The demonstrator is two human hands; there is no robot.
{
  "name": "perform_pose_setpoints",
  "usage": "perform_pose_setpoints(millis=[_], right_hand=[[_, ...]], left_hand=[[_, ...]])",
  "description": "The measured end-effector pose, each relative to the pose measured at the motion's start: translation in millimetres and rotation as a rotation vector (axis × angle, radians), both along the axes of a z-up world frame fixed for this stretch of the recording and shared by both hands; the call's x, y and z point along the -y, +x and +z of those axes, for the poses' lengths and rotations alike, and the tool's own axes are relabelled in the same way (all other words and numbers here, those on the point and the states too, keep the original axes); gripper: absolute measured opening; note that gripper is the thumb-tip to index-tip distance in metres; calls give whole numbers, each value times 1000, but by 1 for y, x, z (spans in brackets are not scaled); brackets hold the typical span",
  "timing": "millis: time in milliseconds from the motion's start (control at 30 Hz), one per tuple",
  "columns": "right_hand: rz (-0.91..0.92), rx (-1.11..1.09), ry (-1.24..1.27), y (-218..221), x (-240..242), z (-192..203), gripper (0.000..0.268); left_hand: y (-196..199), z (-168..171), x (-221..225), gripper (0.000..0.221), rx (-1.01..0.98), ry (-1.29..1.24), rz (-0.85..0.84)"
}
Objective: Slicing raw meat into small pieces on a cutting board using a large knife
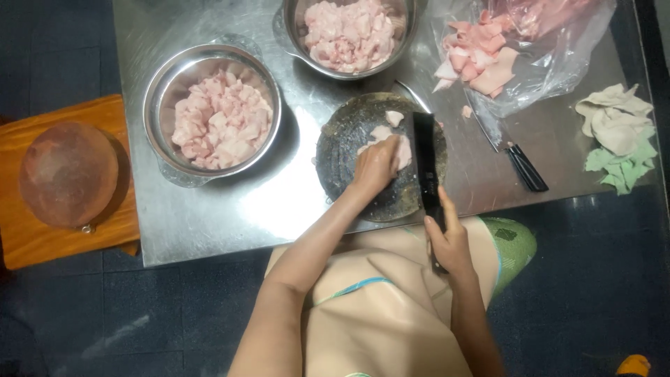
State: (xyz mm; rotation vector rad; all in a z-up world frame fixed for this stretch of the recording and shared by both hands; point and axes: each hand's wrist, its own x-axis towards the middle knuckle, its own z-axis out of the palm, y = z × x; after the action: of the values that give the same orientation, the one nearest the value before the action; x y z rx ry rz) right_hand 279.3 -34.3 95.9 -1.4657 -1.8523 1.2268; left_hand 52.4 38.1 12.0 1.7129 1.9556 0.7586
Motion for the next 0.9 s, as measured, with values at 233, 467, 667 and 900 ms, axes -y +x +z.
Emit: perform_pose_setpoints(millis=[233, 467, 667, 900], right_hand=[[-20, -164, 41, 18, -1, -16, 62], [-39, -202, 52, 14, 0, -15, 61], [-55, -173, 17, 15, 4, -14, 61], [113, -1, -9, 7, 8, -23, 69]], left_hand=[[-15, 40, -39, 46, 56, 124, 37], [-36, -30, -104, 30, -235, -20, 66], [-36, -48, -110, 30, -206, -42, -32], [-73, 68, -30, 21, -1, -18, 131]])
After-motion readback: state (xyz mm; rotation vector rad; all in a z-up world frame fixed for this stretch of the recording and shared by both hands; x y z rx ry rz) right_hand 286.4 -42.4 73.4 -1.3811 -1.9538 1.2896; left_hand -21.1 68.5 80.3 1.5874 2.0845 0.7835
